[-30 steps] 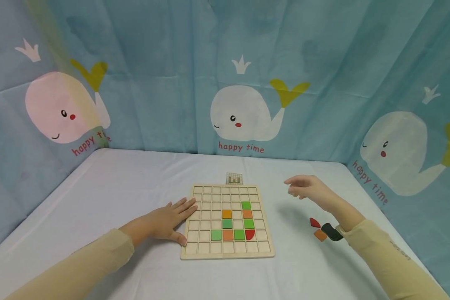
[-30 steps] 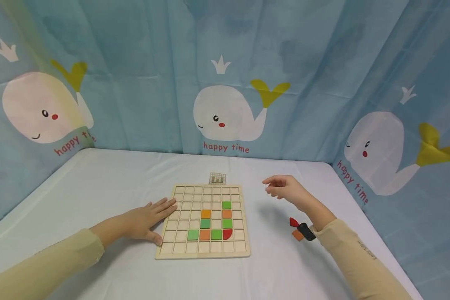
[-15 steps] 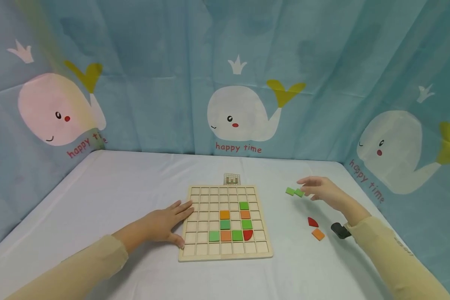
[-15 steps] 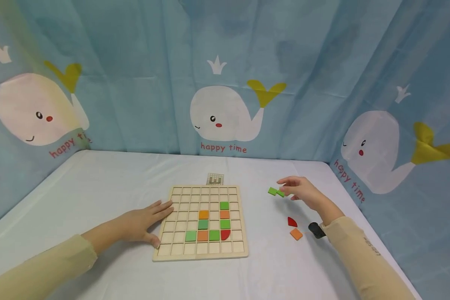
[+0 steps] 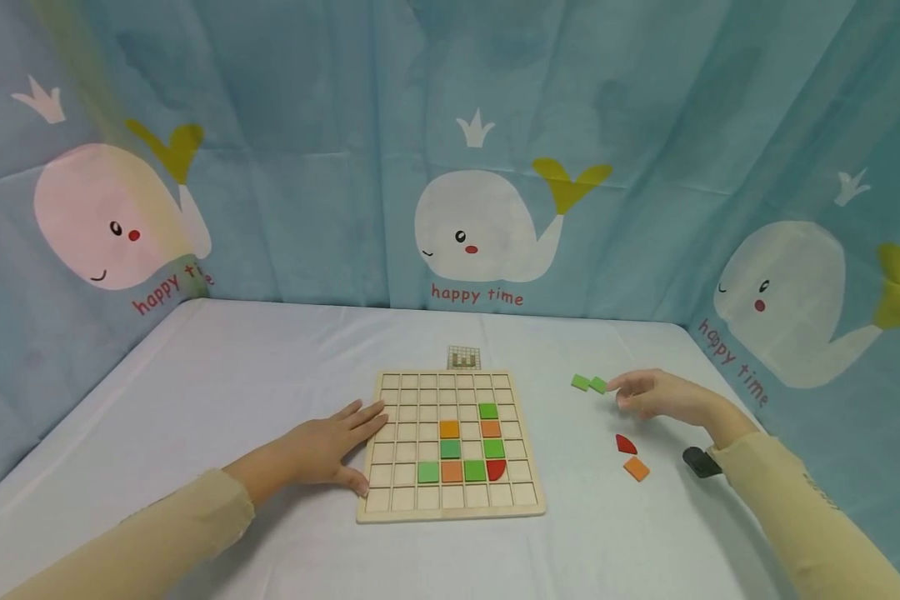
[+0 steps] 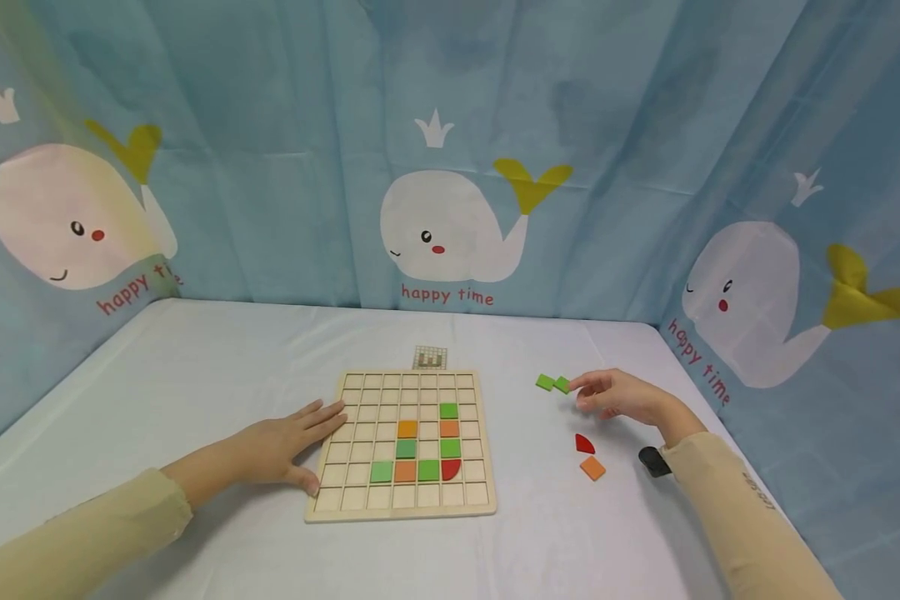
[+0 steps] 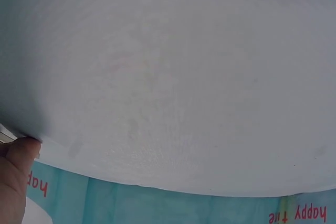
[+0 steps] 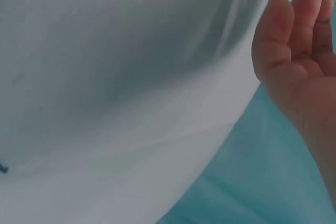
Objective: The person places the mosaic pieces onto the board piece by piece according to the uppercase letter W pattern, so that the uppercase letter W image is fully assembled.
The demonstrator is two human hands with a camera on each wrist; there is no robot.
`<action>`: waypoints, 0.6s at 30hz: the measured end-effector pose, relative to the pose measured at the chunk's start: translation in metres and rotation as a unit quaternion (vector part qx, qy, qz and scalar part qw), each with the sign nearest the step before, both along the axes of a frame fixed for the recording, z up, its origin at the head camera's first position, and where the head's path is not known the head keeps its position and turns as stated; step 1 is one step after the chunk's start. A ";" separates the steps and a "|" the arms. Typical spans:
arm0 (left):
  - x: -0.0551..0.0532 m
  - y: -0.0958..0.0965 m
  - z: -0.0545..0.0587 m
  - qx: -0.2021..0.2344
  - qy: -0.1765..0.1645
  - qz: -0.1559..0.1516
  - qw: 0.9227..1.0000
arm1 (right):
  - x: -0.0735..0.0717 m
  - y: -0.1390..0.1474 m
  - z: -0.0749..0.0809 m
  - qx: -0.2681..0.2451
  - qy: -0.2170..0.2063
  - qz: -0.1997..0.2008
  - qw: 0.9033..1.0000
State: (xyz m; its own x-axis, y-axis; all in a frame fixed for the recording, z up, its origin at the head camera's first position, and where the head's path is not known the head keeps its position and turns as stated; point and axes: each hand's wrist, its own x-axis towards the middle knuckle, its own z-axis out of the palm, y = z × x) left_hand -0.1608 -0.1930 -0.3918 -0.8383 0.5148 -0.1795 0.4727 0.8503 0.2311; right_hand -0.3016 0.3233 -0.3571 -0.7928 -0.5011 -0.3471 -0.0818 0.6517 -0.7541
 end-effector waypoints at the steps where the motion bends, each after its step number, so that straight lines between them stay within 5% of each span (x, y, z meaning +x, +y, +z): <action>1: 0.000 0.000 0.000 0.001 0.000 0.000 1.000 | 0.000 0.001 -0.001 0.006 -0.004 0.005 1.000; 10: 0.000 0.001 0.000 0.005 0.004 -0.004 1.000 | 0.001 0.008 -0.008 0.005 -0.057 0.076 0.995; 18: 0.001 0.000 0.000 -0.001 0.003 -0.003 1.000 | 0.006 0.007 -0.013 0.007 -0.031 0.115 0.993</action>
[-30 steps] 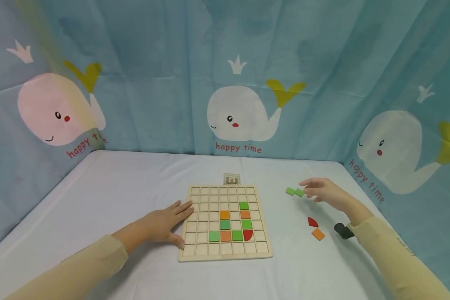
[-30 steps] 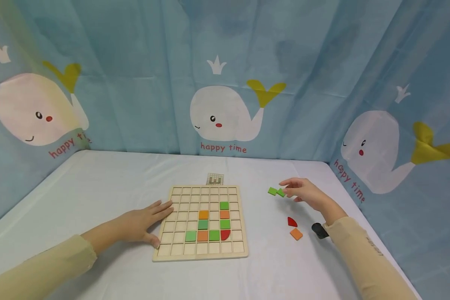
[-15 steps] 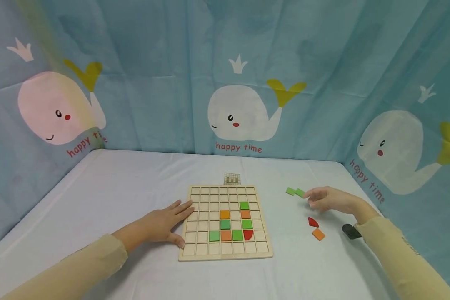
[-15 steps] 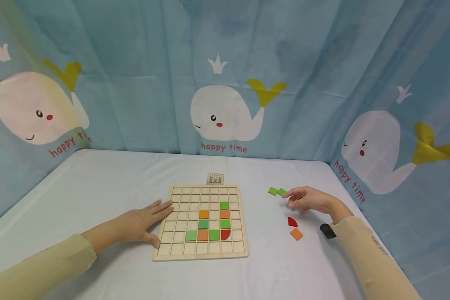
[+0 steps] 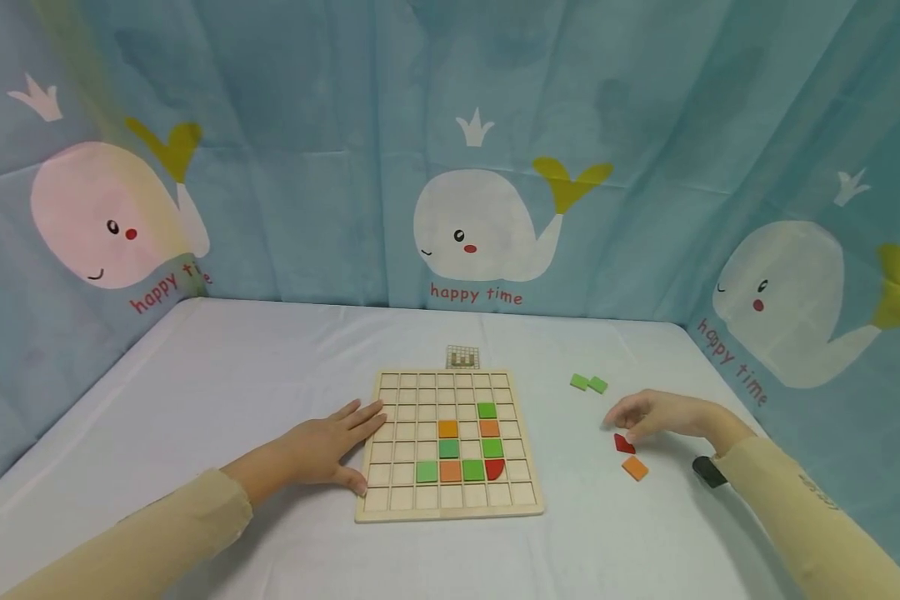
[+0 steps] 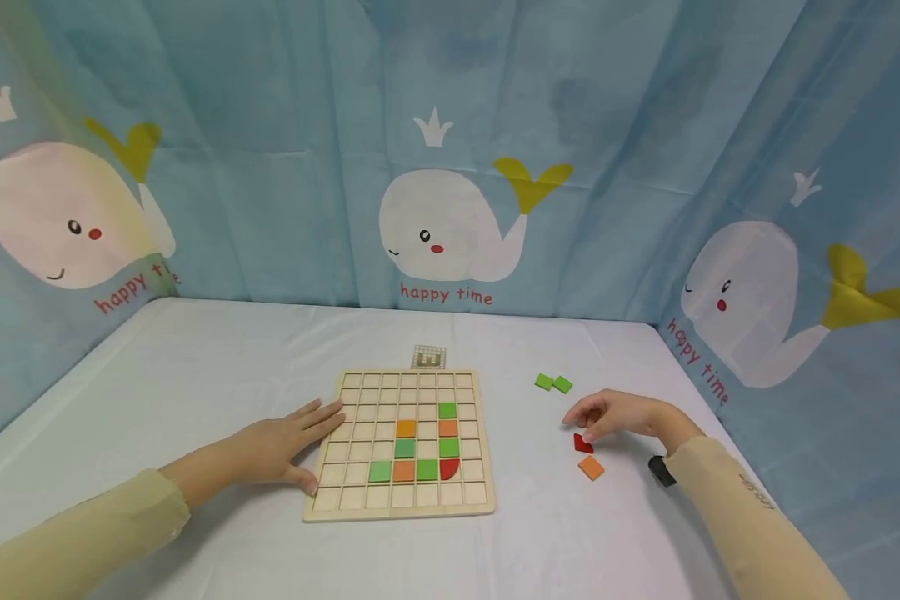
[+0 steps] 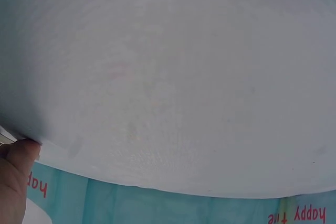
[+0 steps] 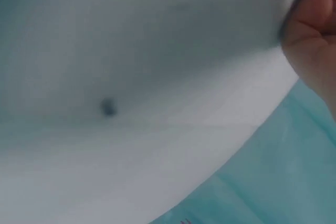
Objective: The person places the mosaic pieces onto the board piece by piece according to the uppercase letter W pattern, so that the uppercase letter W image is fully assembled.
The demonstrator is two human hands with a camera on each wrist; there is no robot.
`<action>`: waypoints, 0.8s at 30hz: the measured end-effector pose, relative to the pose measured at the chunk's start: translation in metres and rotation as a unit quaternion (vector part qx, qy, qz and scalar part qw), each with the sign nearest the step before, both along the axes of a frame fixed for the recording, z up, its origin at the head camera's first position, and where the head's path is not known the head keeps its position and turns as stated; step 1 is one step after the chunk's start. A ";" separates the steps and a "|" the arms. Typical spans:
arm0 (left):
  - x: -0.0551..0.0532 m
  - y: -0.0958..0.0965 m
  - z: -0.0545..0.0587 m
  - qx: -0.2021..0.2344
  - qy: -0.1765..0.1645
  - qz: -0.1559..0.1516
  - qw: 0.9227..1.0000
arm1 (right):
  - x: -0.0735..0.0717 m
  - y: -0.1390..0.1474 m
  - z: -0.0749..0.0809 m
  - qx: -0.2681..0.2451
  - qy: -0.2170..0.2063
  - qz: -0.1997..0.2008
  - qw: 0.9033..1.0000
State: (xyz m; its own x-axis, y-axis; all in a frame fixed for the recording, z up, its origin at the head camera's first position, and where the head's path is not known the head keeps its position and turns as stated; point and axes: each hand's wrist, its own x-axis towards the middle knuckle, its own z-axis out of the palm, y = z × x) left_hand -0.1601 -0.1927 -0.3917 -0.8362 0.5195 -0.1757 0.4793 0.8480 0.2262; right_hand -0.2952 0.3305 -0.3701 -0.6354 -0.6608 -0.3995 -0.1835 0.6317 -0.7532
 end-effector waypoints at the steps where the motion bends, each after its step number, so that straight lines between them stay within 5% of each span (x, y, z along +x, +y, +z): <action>1: 0.000 0.000 0.001 -0.001 0.000 0.001 1.000 | 0.000 0.000 -0.001 0.000 0.003 -0.002 1.000; 11: 0.001 -0.002 0.003 -0.002 -0.007 0.006 1.000 | -0.004 -0.003 -0.006 -0.012 0.027 -0.009 1.000; 18: 0.002 -0.001 0.003 -0.001 -0.006 0.005 1.000 | -0.016 -0.010 -0.010 -0.001 0.029 -0.083 0.996; 24: 0.001 0.000 0.001 0.001 -0.009 0.005 1.000 | -0.024 -0.015 -0.008 -0.001 0.000 -0.096 0.995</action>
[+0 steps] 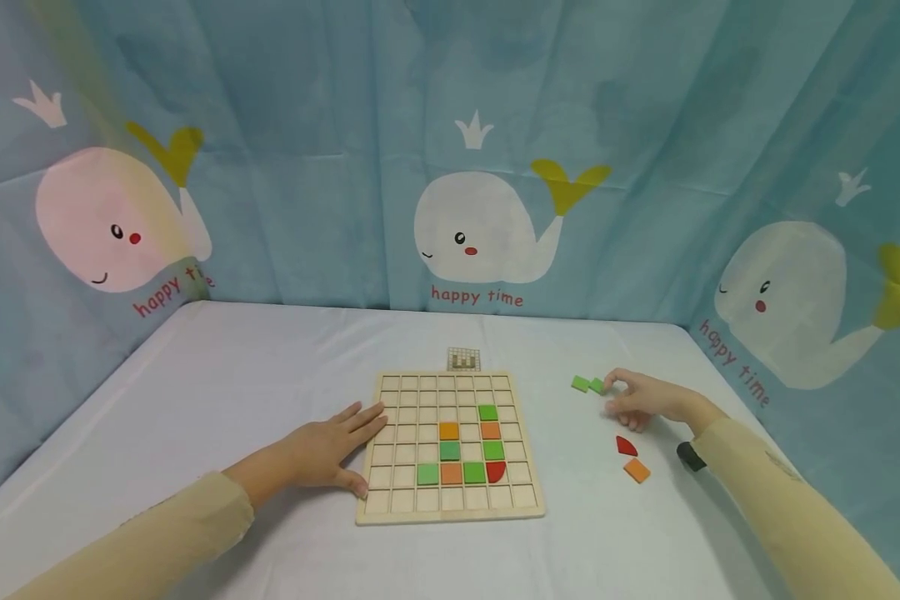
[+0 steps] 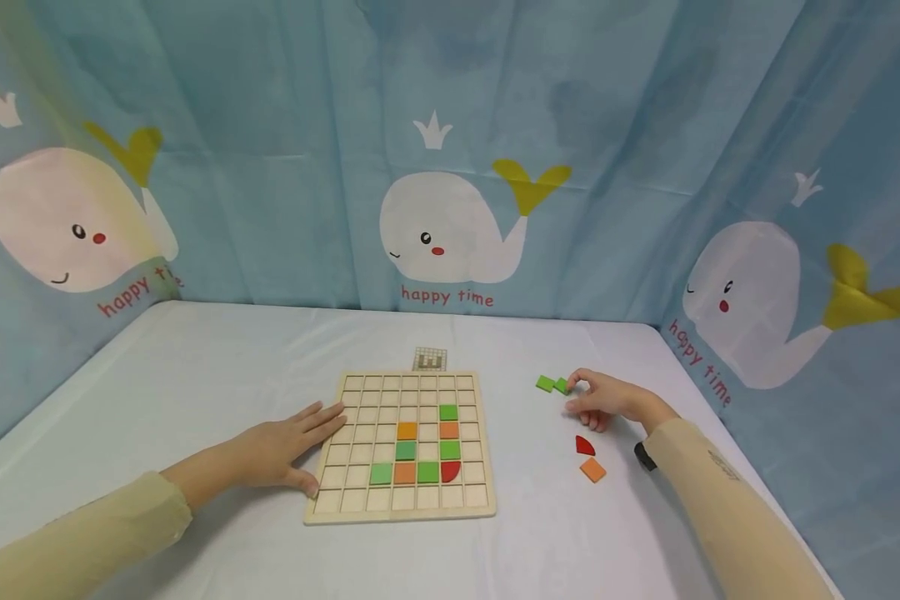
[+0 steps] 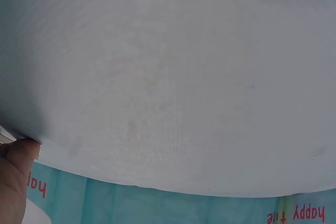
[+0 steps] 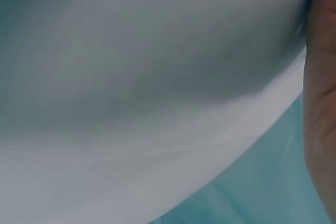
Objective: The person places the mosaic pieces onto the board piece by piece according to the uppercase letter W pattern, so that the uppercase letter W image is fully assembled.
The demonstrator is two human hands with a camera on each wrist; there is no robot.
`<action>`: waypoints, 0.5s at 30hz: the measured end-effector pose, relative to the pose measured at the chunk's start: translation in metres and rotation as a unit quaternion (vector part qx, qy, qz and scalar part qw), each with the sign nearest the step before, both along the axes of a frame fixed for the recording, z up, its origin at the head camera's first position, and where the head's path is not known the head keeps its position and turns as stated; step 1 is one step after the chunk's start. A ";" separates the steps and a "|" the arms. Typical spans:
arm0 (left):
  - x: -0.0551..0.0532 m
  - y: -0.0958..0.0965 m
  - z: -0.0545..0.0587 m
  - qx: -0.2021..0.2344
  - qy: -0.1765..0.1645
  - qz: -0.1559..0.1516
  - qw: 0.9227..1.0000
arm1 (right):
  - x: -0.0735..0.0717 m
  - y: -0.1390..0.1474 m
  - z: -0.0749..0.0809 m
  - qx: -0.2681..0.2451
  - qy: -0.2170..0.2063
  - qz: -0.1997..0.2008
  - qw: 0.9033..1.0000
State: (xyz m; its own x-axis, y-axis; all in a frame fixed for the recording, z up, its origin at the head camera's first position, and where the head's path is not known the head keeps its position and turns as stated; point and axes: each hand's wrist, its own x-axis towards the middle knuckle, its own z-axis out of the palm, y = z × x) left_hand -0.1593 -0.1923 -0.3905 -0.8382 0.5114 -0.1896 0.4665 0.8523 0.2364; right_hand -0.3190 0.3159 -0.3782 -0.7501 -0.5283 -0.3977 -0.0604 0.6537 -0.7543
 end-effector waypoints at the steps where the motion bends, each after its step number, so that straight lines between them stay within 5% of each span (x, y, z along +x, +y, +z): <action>1: 0.000 0.000 -0.001 0.000 0.001 -0.001 1.000 | -0.001 0.000 0.001 -0.002 -0.006 0.002 1.000; 8: -0.002 -0.001 -0.003 -0.002 0.014 -0.007 1.000 | 0.004 0.008 0.007 0.004 -0.018 0.081 0.997; 15: -0.001 0.000 -0.002 0.002 0.016 -0.007 1.000 | 0.030 0.022 0.011 0.008 0.025 0.137 0.990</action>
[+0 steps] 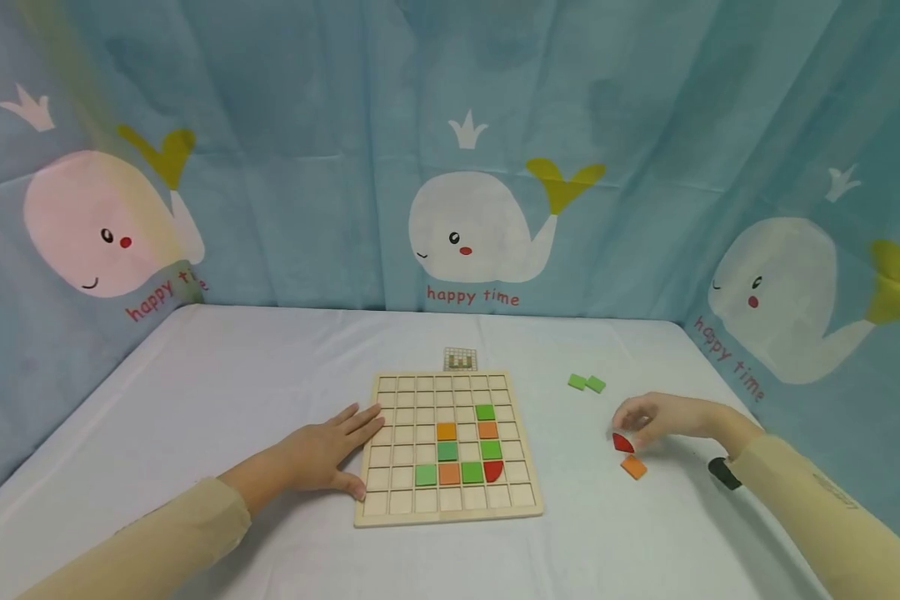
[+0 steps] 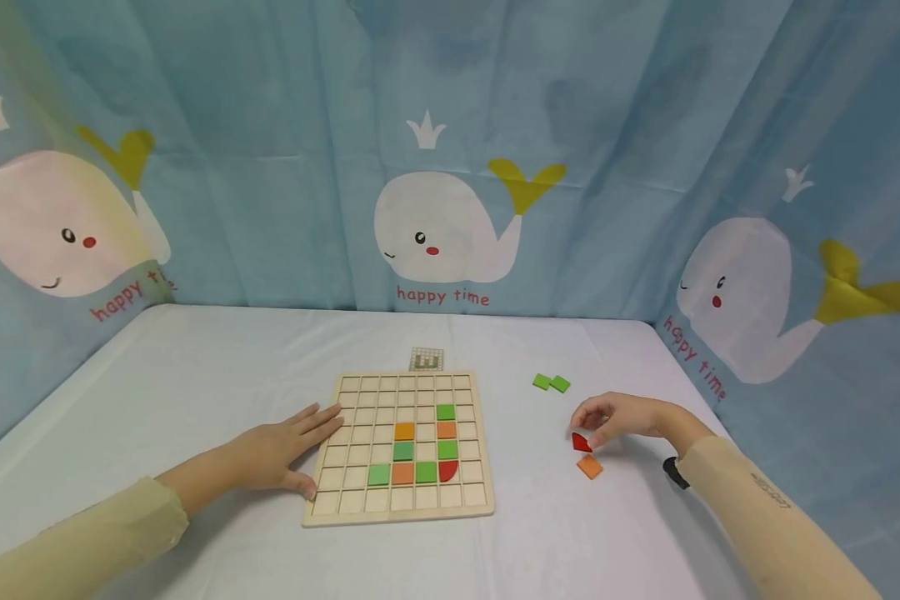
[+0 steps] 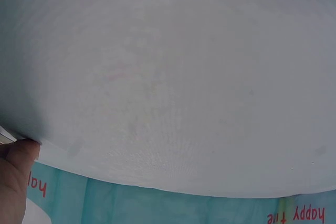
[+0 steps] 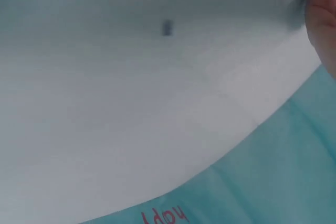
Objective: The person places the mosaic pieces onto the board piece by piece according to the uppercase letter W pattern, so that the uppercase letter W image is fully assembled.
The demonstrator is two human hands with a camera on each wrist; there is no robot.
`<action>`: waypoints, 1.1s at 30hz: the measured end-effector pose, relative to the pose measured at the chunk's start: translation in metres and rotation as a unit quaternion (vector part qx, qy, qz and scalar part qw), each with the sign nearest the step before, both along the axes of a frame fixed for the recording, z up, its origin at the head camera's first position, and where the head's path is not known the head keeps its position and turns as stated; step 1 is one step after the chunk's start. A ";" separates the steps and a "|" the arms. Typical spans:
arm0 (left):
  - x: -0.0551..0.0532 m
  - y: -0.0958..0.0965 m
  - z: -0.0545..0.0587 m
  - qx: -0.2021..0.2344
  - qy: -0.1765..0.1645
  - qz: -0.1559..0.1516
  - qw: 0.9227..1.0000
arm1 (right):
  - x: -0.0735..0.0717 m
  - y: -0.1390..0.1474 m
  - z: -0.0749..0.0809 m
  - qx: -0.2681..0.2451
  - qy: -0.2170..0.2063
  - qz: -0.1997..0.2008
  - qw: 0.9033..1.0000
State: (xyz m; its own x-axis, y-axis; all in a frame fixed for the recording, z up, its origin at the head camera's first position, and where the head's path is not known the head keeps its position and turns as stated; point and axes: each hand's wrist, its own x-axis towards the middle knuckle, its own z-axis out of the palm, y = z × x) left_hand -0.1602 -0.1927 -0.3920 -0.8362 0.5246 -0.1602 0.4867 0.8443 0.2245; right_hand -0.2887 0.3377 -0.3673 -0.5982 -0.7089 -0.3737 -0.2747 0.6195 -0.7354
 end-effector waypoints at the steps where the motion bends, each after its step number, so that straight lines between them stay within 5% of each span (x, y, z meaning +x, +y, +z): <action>1: 0.000 0.000 0.000 0.000 0.000 0.002 1.000 | 0.004 0.001 0.000 -0.005 0.009 0.007 1.000; 10: 0.000 0.000 -0.001 -0.004 0.003 0.003 1.000 | 0.028 0.005 -0.004 -0.047 0.098 0.070 0.992; 24: 0.002 -0.001 -0.002 -0.002 0.008 -0.002 1.000 | 0.043 -0.004 -0.010 0.008 0.153 0.034 0.988; 33: 0.002 0.000 0.001 -0.005 -0.005 0.004 1.000 | 0.039 -0.015 0.005 -0.008 0.133 -0.011 0.991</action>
State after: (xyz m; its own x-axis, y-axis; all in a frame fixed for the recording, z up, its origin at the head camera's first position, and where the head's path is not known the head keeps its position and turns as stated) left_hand -0.1581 -0.1923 -0.3914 -0.8380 0.5171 -0.1741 0.4783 0.8497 0.2217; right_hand -0.2500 0.3226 -0.3628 -0.6897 -0.6989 -0.1896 -0.4471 0.6169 -0.6477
